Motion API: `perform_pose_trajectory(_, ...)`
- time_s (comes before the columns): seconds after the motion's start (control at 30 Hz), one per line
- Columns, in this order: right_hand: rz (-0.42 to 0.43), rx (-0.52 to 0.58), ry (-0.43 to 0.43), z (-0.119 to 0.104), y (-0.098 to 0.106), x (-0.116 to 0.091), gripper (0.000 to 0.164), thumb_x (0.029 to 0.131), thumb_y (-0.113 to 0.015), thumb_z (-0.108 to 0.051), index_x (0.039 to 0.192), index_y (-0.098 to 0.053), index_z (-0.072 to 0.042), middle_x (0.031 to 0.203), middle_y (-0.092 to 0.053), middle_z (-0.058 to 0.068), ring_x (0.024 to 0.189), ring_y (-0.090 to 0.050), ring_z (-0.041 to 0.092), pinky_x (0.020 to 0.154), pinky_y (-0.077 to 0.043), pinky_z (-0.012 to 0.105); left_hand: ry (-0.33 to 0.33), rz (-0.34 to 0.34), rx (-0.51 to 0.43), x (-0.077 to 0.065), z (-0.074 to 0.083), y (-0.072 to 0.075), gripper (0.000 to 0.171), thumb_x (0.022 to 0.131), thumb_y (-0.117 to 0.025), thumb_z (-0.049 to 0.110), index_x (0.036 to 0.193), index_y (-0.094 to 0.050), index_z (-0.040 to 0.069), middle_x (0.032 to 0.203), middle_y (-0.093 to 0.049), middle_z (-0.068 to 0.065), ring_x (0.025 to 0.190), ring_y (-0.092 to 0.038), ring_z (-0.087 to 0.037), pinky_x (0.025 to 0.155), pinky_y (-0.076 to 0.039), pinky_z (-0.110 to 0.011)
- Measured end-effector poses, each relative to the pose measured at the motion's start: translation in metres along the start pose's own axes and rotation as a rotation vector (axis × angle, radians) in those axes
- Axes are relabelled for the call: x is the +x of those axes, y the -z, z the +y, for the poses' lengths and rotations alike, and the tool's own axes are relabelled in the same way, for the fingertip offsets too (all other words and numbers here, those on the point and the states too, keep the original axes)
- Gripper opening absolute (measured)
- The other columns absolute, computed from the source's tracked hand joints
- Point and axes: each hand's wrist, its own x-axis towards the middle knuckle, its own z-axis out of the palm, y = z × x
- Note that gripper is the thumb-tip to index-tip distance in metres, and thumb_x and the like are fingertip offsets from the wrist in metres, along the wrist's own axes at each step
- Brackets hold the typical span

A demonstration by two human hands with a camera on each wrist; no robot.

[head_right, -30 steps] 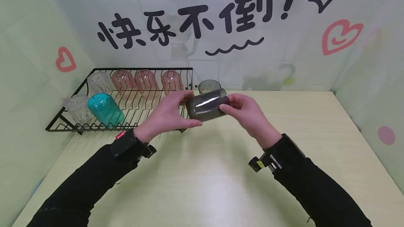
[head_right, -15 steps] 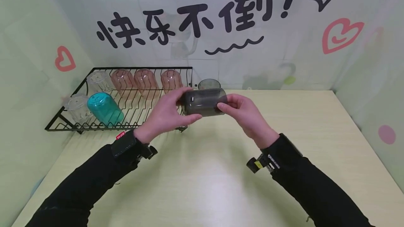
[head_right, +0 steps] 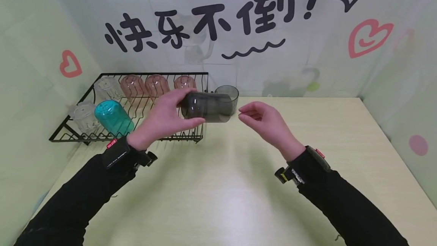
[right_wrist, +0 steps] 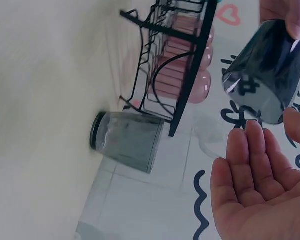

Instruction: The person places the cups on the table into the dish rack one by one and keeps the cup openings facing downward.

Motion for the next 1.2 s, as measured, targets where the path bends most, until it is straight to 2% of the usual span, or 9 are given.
perform_pose_trajectory(0.1,0.031,-0.146,0.084,0.006,0.001,-0.001,0.026,0.095,-0.069,-0.021,0.116,-0.067,-0.005,0.11,-0.068,0.007,0.099,-0.064,0.021,0.089,-0.049,0.037,-0.006,-0.01,0.062,-0.001,0.001,0.014,0.068,0.075,-0.085,0.034,0.129,-0.058,0.003,0.114,-0.062,-0.01,0.099,-0.057,-0.024,0.08,-0.053,-0.039)
perform_pose_trajectory(0.27,0.093,-0.375,0.22,0.014,0.004,-0.004,0.02,0.092,-0.07,-0.013,0.111,-0.069,-0.005,0.11,-0.069,0.01,0.101,-0.064,0.027,0.091,-0.046,0.046,0.031,-0.055,0.166,-0.003,0.0,0.039,0.065,0.075,-0.085,0.034,0.127,-0.059,0.004,0.112,-0.063,-0.009,0.098,-0.057,-0.025,0.078,-0.054,-0.039)
perform_pose_trajectory(0.43,0.105,-0.517,0.279,0.022,0.007,-0.002,0.023,0.089,-0.073,-0.01,0.11,-0.07,-0.002,0.108,-0.069,0.013,0.101,-0.063,0.03,0.091,-0.046,0.047,0.062,-0.072,0.227,-0.005,-0.002,0.053,0.066,0.075,-0.084,0.032,0.128,-0.058,0.003,0.111,-0.063,-0.011,0.099,-0.057,-0.027,0.079,-0.054,-0.042)
perform_pose_trajectory(0.7,0.08,-0.576,0.286,0.029,0.01,-0.005,0.023,0.088,-0.074,-0.009,0.109,-0.07,-0.001,0.106,-0.07,0.014,0.1,-0.062,0.032,0.09,-0.047,0.048,0.105,-0.098,0.327,-0.007,-0.007,0.066,0.059,0.073,-0.083,0.03,0.118,-0.06,0.0,0.107,-0.062,-0.013,0.092,-0.058,-0.028,0.075,-0.054,-0.043)
perform_pose_trajectory(0.8,0.087,-0.598,0.298,0.032,0.01,-0.007,0.024,0.087,-0.075,-0.009,0.109,-0.07,-0.001,0.106,-0.07,0.013,0.101,-0.062,0.032,0.089,-0.048,0.047,0.125,-0.11,0.374,-0.008,-0.01,0.071,0.063,0.073,-0.083,0.029,0.121,-0.057,-0.002,0.109,-0.06,-0.015,0.091,-0.058,-0.03,0.076,-0.053,-0.044)
perform_pose_trajectory(0.93,0.099,-0.641,0.328,0.036,0.011,-0.008,0.026,0.086,-0.076,-0.008,0.11,-0.069,0.0,0.106,-0.069,0.014,0.101,-0.062,0.033,0.088,-0.048,0.046,0.167,-0.16,0.416,-0.008,-0.018,0.077,0.066,0.073,-0.083,0.027,0.125,-0.055,-0.003,0.108,-0.061,-0.017,0.091,-0.058,-0.031,0.077,-0.051,-0.045)
perform_pose_trajectory(1.03,0.086,-0.676,0.337,0.038,0.012,-0.008,0.027,0.085,-0.078,-0.009,0.109,-0.069,-0.001,0.105,-0.069,0.013,0.101,-0.062,0.033,0.086,-0.05,0.046,0.193,-0.211,0.428,-0.007,-0.024,0.081,0.059,0.073,-0.084,0.025,0.118,-0.058,-0.003,0.103,-0.064,-0.016,0.087,-0.06,-0.031,0.074,-0.052,-0.045)
perform_pose_trajectory(1.2,0.015,-0.743,0.315,0.041,0.015,-0.011,0.028,0.083,-0.079,-0.011,0.108,-0.07,-0.003,0.105,-0.069,0.012,0.1,-0.062,0.033,0.08,-0.052,0.045,0.24,-0.284,0.444,-0.005,-0.033,0.085,0.048,0.074,-0.082,0.023,0.108,-0.059,-0.001,0.094,-0.063,-0.013,0.081,-0.058,-0.029,0.068,-0.05,-0.043)
